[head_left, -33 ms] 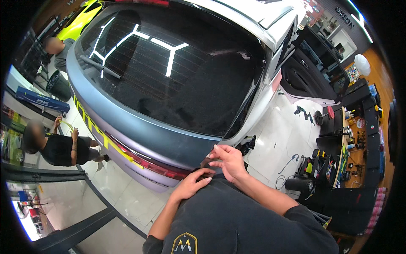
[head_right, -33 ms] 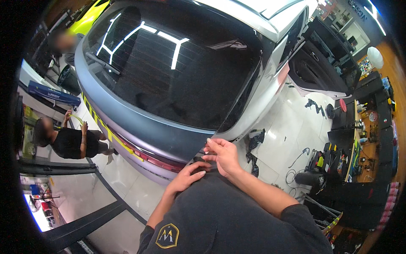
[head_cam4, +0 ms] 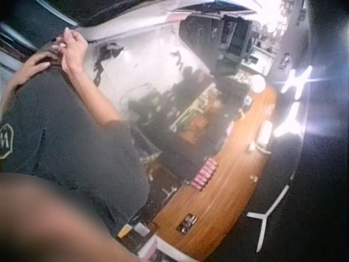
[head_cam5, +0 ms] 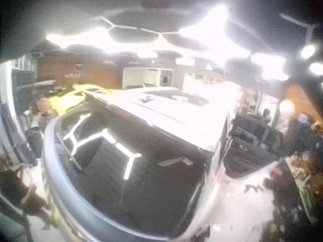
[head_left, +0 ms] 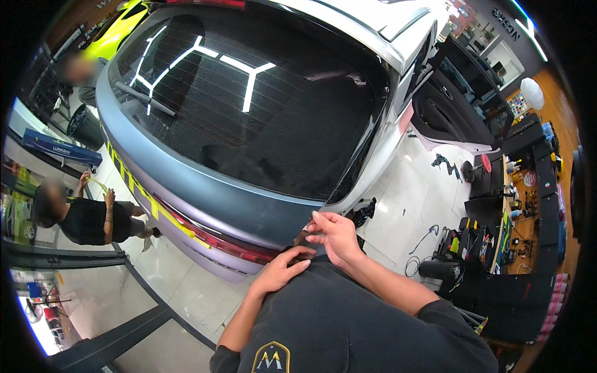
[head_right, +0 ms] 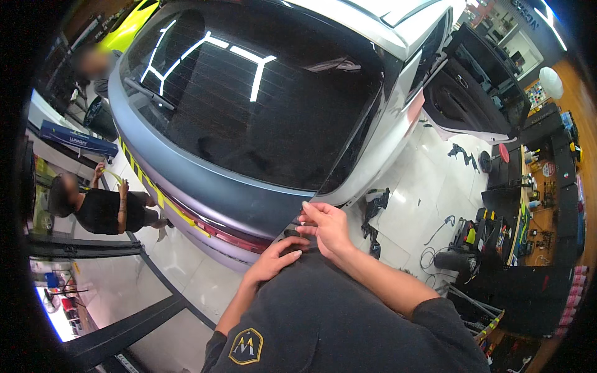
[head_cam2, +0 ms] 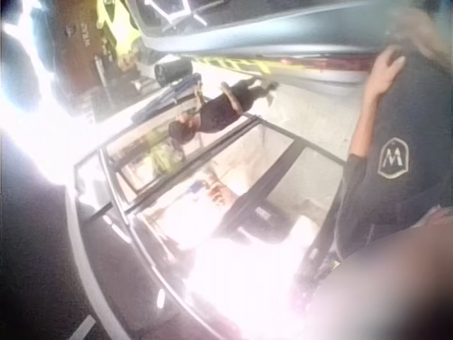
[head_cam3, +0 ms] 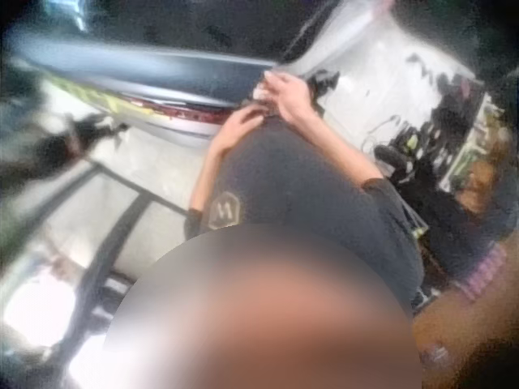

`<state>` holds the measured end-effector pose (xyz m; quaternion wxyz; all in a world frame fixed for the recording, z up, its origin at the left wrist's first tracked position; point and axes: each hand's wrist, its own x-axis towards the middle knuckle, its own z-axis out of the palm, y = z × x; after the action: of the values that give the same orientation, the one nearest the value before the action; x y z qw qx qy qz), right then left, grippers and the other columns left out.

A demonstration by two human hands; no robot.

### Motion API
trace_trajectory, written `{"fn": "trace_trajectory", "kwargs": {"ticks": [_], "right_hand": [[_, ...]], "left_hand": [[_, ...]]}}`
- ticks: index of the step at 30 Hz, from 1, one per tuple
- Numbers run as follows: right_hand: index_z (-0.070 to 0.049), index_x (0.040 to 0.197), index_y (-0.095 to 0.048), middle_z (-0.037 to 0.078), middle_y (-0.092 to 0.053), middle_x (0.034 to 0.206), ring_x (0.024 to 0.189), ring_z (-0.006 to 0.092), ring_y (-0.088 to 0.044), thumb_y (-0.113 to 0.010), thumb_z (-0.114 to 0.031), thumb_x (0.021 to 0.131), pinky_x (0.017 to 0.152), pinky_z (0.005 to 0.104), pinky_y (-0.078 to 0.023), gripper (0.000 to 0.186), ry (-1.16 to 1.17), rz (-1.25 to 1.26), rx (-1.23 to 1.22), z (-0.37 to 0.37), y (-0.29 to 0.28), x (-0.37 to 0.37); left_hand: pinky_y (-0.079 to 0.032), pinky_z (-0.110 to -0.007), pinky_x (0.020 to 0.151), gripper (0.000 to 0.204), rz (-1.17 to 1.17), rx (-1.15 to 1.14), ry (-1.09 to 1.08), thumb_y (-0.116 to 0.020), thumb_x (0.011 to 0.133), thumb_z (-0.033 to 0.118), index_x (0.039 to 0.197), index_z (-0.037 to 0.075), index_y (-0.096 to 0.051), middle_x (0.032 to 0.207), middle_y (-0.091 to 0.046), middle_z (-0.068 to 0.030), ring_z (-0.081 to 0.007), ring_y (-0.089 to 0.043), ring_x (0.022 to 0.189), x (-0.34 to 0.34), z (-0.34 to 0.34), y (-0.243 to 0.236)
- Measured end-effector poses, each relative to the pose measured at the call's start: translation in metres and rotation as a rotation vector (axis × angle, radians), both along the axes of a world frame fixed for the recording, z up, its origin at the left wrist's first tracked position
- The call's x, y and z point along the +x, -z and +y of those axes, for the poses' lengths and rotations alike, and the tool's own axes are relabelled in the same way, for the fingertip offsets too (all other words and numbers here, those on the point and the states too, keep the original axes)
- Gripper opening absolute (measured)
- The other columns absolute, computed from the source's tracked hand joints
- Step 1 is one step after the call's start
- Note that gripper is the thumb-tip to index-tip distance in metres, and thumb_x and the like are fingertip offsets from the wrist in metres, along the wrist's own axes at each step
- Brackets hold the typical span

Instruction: The person applies a vinyl wrap to the rear bumper of a white car, smoothing and trimming the edges by hand. The person then moves to the side of the car to continue applying the wrap along the wheel arch.

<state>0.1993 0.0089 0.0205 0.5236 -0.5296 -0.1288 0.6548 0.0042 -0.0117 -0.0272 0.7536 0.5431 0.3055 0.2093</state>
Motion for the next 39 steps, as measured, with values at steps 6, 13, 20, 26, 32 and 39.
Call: {"fn": "trace_trajectory", "kwargs": {"ticks": [6, 13, 20, 26, 32, 39], "right_hand": [[0.003, 0.099, -0.063, 0.010, -0.066, 0.086, 0.074, 0.0171, -0.066, -0.070, -0.014, 0.098, 0.068, 0.0313, -0.061, 0.019, 0.036, -0.025, -0.082, 0.005, -0.010, -0.007], [-0.002, 0.099, -0.059, 0.007, -0.062, 0.087, 0.073, 0.0152, -0.062, -0.061, -0.014, 0.103, 0.070, 0.0304, -0.057, 0.014, -0.037, 0.063, -0.097, 0.006, -0.003, -0.001], [-0.001, 0.100, -0.055, 0.006, -0.060, 0.087, 0.069, 0.0130, -0.056, -0.058, -0.013, 0.105, 0.066, 0.0272, -0.052, 0.013, -0.129, 0.130, -0.016, 0.006, 0.013, 0.005], [-0.001, 0.100, -0.056, 0.006, -0.059, 0.089, 0.071, 0.0121, -0.055, -0.058, -0.013, 0.105, 0.067, 0.0264, -0.050, 0.013, -0.150, 0.246, -0.085, 0.007, 0.003, 0.007], [-0.001, 0.105, -0.056, 0.004, -0.060, 0.087, 0.073, 0.0114, -0.059, -0.057, -0.014, 0.106, 0.067, 0.0281, -0.053, 0.014, -0.273, 0.336, -0.069, 0.005, 0.001, 0.029], [0.000, 0.105, -0.056, 0.008, -0.064, 0.087, 0.075, 0.0142, -0.063, -0.063, -0.016, 0.103, 0.067, 0.0293, -0.053, 0.017, -0.430, 0.226, -0.053, 0.017, -0.006, 0.030]], "left_hand": [[-0.046, -0.033, 0.102, 0.042, 0.018, -0.017, -0.033, -0.064, 0.100, 0.023, 0.136, 0.002, -0.058, 0.130, -0.063, -0.0104, -0.0184, -0.060, 0.117, 0.009, 0.001, 0.000], [-0.047, -0.033, 0.101, 0.046, 0.003, -0.032, -0.113, -0.064, 0.099, 0.021, 0.139, -0.001, -0.055, 0.129, -0.062, -0.0119, -0.0188, -0.060, 0.116, 0.024, -0.001, -0.001], [-0.047, -0.033, 0.100, 0.050, -0.002, -0.129, -0.205, -0.066, 0.098, 0.016, 0.140, -0.005, -0.050, 0.128, -0.062, -0.0105, -0.0165, -0.060, 0.112, 0.047, -0.012, 0.008], [-0.047, -0.035, 0.100, 0.049, 0.000, -0.215, -0.392, -0.067, 0.098, 0.013, 0.141, -0.004, -0.050, 0.124, -0.061, -0.0078, -0.0165, -0.060, 0.112, 0.050, -0.026, -0.001], [-0.044, -0.034, 0.103, 0.042, 0.050, -0.200, -0.464, -0.064, 0.099, 0.013, 0.136, -0.003, -0.053, 0.124, -0.063, -0.0083, -0.0166, -0.059, 0.115, 0.059, -0.034, -0.016], [-0.044, -0.035, 0.105, 0.041, 0.022, -0.168, -0.573, -0.061, 0.100, 0.014, 0.137, -0.002, -0.052, 0.125, -0.063, -0.0110, -0.0198, -0.059, 0.121, 0.069, -0.044, -0.008]]}}
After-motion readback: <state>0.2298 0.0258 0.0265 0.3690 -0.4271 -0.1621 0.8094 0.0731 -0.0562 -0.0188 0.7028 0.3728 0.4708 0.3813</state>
